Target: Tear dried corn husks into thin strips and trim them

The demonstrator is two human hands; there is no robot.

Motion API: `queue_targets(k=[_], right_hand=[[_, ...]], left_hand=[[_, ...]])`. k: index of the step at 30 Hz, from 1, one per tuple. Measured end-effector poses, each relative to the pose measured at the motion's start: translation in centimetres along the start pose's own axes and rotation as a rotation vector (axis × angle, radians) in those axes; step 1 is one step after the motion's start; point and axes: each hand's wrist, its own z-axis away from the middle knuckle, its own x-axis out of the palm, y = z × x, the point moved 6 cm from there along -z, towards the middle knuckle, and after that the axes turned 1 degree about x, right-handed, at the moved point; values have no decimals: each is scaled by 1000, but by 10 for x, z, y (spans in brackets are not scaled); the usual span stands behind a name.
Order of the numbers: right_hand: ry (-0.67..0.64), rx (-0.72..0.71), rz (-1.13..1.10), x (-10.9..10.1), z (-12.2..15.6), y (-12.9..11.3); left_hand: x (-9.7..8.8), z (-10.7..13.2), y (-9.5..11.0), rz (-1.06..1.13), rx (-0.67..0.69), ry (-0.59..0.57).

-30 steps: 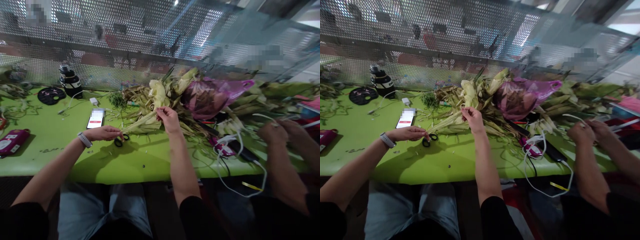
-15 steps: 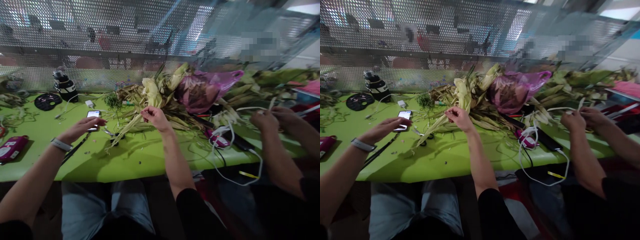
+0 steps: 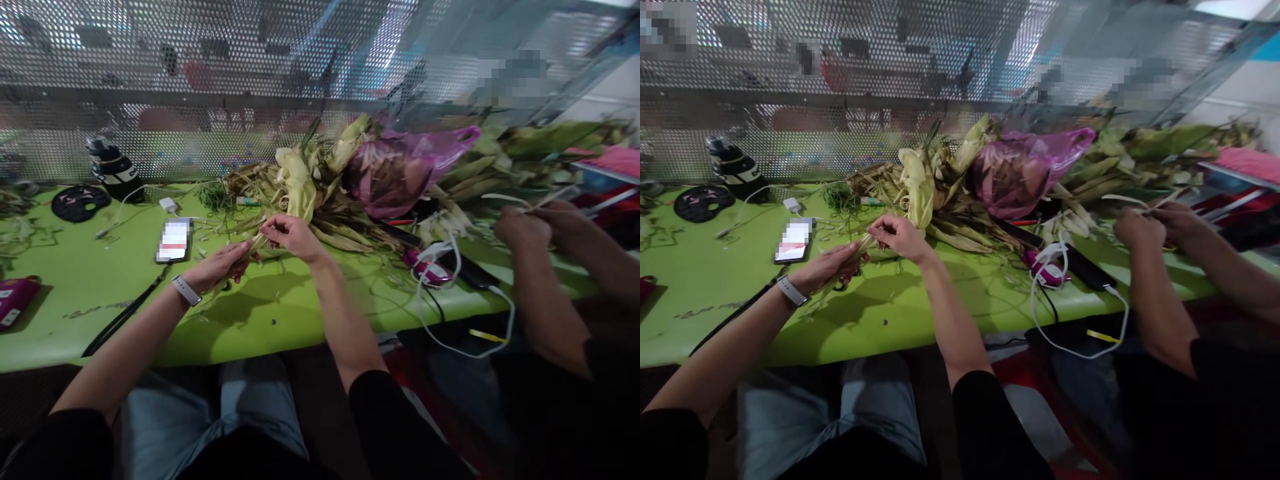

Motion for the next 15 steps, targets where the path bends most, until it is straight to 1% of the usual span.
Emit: queue_targets(k=[3,6,9,12,15], right_hand=[[3,4,4,2,1,0],[17,4,17,3,1,1],[41,15,21,1,0,3],[63,32,14,-2,-2,6],[84,45,2,-4,-3,10]], left_hand=[[-3,3,-5,-13,-34,2],[-3,5,-12,-37,-60,-25],[-4,8,-19,-51,-53,-31],[-10,11,-25,-31,-23,34],[-16,15,-26,-21,30,105]])
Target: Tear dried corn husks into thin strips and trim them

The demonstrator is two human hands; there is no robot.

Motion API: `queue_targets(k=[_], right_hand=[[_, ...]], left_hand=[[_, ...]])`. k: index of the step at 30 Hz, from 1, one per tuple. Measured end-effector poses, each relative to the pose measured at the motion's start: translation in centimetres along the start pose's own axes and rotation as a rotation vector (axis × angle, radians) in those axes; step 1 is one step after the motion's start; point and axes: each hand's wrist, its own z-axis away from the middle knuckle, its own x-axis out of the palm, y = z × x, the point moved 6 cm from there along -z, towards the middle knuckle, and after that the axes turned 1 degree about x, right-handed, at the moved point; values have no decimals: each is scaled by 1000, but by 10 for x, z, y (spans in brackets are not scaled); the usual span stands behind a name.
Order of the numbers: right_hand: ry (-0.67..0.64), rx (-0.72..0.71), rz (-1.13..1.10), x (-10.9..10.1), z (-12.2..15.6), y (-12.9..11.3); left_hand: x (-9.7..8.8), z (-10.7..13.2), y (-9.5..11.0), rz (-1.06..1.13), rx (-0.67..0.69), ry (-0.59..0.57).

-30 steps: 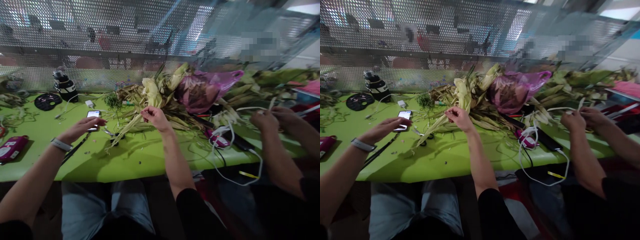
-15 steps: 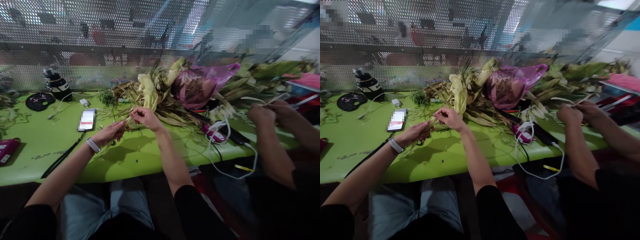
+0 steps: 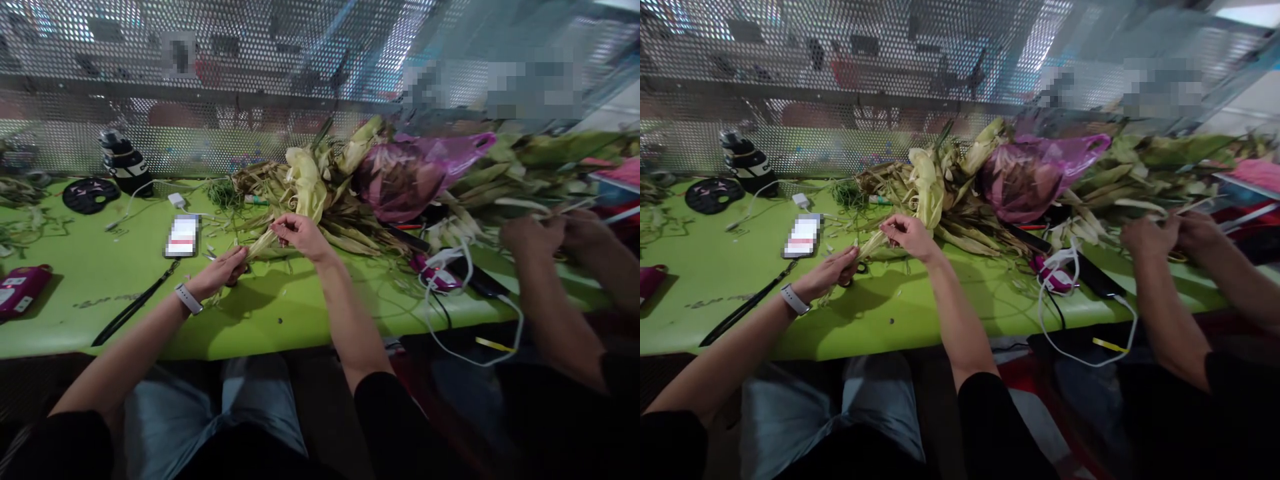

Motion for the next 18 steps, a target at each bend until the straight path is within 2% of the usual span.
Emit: queue_targets(k=[8,14,18], right_hand=[[83,75,-54,-6,-3,6],[86,102,-61,-5,-5,10],[74,108,-74,-6,-6,15]], left_hand=[[-3,14,8,-162,52,-35],[-1,22,11,-188,48,-65],[0,22,11,-220,77,-43]])
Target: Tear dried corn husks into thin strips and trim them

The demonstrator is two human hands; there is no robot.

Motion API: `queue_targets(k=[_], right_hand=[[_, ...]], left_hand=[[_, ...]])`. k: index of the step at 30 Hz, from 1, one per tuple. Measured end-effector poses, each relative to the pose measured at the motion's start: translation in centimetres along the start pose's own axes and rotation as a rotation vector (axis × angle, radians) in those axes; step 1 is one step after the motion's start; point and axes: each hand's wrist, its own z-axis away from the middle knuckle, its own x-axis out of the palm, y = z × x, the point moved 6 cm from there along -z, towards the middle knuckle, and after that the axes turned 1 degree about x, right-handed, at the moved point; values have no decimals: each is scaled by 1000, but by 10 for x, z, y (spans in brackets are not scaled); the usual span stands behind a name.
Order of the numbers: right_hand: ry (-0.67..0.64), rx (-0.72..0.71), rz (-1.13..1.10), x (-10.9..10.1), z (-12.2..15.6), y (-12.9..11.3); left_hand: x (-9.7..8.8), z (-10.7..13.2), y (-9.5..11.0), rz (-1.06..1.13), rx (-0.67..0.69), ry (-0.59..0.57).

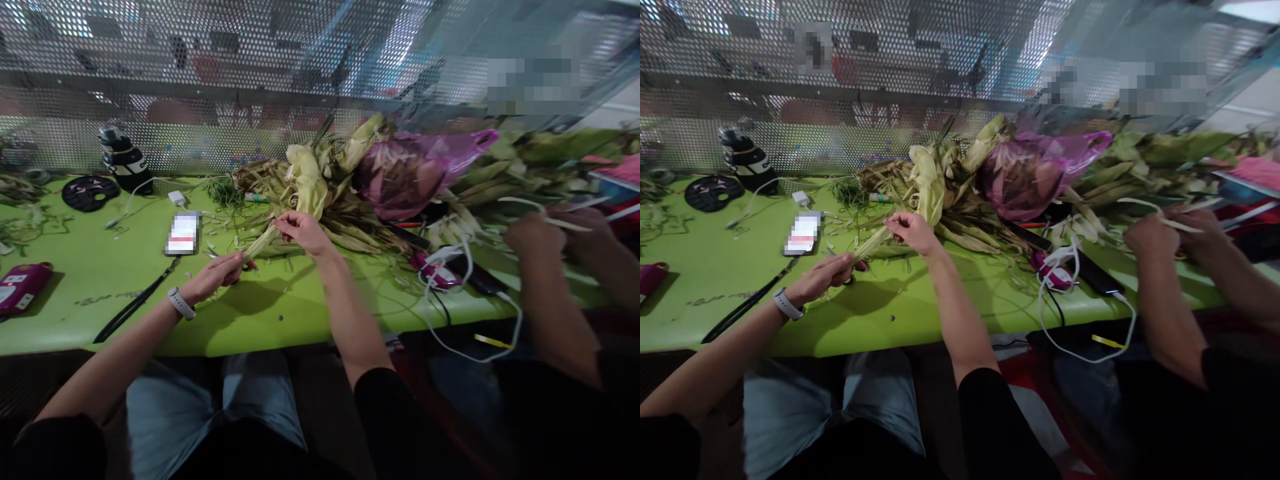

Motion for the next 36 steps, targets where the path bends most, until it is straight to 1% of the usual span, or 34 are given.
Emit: queue_targets(k=[6,10,15,20,25,28,31,36], right_hand=[[6,24,-16,-2,-2,3],[-8,34,-30,1,-1,5],[0,59,-18,2,-1,7],[26,81,-51,5,-3,14],[99,149,-107,6,-8,32],[124,183,-149,5,-11,41],[145,208,-187,4,-12,45],[186,250,-267,8,-11,46]], left_hand=[[-1,1,1,-162,56,54],[-4,2,0,-220,59,29],[-9,8,-4,-165,-22,-61],[-20,10,-11,-117,-89,-29],[-32,6,-17,16,-103,10],[-35,3,-19,95,-109,-28],[-38,1,-21,111,-120,-83],[-51,-2,-26,90,-137,-72]])
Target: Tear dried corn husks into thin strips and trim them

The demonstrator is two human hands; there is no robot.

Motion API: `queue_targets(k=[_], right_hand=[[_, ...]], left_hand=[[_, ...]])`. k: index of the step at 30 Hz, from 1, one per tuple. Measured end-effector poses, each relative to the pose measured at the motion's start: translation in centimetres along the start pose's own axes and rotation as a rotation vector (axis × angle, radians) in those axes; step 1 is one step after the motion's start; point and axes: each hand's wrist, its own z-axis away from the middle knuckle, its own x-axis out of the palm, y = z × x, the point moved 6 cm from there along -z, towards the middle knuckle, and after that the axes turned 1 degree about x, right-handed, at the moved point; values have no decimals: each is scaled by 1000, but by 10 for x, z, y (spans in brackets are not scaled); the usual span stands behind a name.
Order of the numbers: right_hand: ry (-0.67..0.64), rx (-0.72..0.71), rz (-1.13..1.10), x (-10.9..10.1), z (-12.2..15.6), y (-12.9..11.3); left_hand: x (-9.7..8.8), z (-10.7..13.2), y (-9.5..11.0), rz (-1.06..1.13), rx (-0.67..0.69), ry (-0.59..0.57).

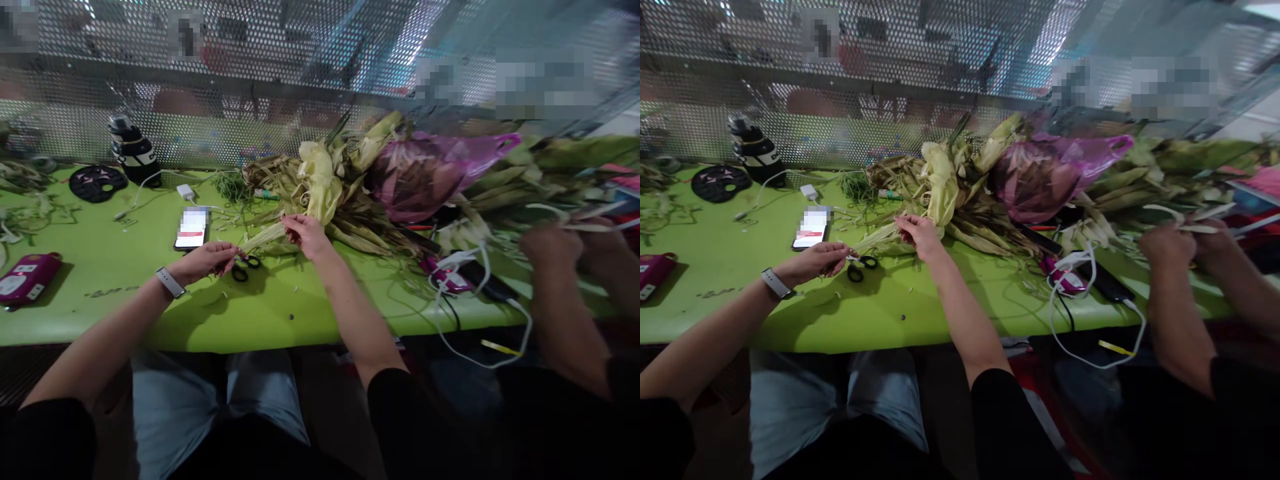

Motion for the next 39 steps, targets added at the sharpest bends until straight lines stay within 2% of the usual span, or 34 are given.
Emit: queue_targets(k=[6,12,16,19,23,29,34,39], right_hand=[[-13,98,-96,9,-1,9],[-32,132,-217,12,-5,10],[-167,21,-283,23,-2,-1],[-135,-13,-109,23,0,0],[-53,-24,97,19,-3,6],[-85,-32,241,20,-6,0],[-115,-36,437,24,-11,-12],[-25,-235,833,19,-14,-40]], left_hand=[[-11,1,0,122,16,45],[-18,-2,1,232,10,93],[-34,-8,6,371,51,313],[-43,-12,8,478,65,447],[-48,-14,9,535,118,510],[-50,-4,22,568,316,481],[-55,3,25,611,373,460],[-57,10,28,651,392,475]])
